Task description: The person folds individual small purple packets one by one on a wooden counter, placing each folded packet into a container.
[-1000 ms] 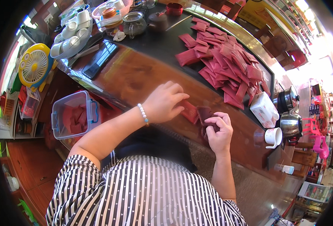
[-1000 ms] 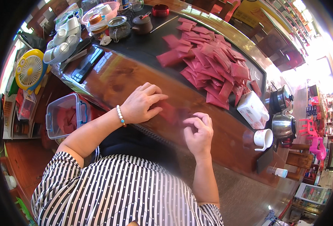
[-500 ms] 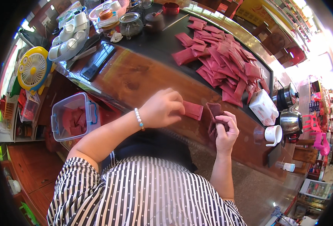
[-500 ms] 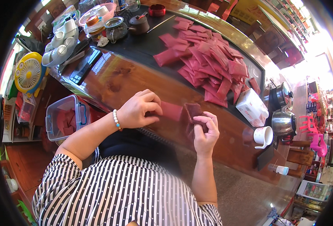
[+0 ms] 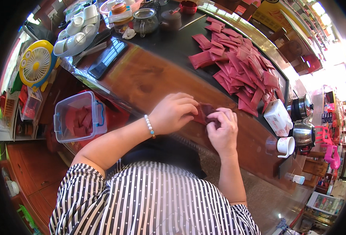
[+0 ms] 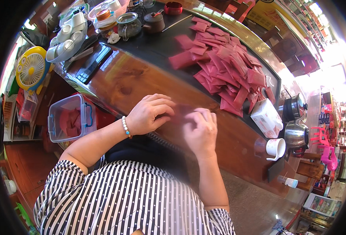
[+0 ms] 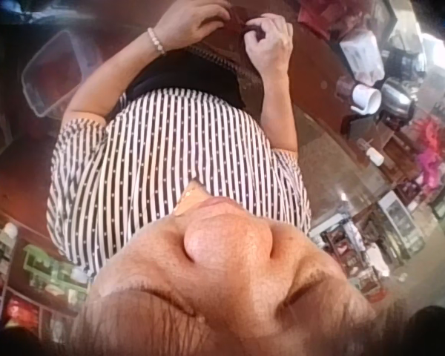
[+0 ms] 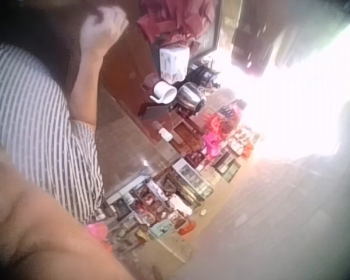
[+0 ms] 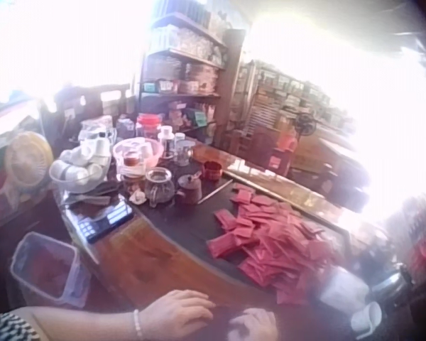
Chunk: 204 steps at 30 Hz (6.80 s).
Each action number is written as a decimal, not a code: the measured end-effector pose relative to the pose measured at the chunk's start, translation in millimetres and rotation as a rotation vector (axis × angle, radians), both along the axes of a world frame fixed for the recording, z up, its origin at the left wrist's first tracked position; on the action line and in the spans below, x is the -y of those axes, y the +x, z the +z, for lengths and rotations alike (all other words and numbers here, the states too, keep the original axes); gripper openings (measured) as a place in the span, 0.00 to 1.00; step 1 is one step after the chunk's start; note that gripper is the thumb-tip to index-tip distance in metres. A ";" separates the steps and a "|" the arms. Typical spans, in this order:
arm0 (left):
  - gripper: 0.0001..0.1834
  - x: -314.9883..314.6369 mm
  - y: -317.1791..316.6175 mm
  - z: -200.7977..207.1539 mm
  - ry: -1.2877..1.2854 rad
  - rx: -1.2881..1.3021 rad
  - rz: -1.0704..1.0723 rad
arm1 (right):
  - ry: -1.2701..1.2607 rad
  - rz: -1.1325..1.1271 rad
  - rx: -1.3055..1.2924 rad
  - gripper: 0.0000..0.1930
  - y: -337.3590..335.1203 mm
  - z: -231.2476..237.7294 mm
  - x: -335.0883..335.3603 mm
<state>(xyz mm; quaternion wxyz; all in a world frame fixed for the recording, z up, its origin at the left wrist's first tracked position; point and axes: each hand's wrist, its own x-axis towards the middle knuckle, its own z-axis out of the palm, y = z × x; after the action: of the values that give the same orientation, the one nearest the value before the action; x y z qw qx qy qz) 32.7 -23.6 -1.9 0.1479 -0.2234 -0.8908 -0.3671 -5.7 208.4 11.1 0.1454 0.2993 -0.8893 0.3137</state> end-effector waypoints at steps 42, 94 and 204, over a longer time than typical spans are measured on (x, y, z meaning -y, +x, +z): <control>0.21 -3.8 -19.1 2.9 -0.066 0.001 -0.119 | -0.384 -0.152 0.191 0.11 1.8 -3.5 -39.6; 0.19 184.6 139.7 79.5 -0.371 0.192 0.805 | -0.232 -0.044 0.171 0.11 21.0 -8.4 -45.2; 0.22 -29.9 -33.4 22.5 -0.232 -0.042 -0.353 | -0.241 -0.158 0.090 0.11 14.3 -11.4 -48.7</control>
<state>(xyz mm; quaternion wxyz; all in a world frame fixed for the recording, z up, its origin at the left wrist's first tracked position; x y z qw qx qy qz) -0.7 6.3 20.7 0.0729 -0.3991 -0.8707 -0.2779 8.6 257.0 -0.4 0.1645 0.1941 -0.8716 0.4190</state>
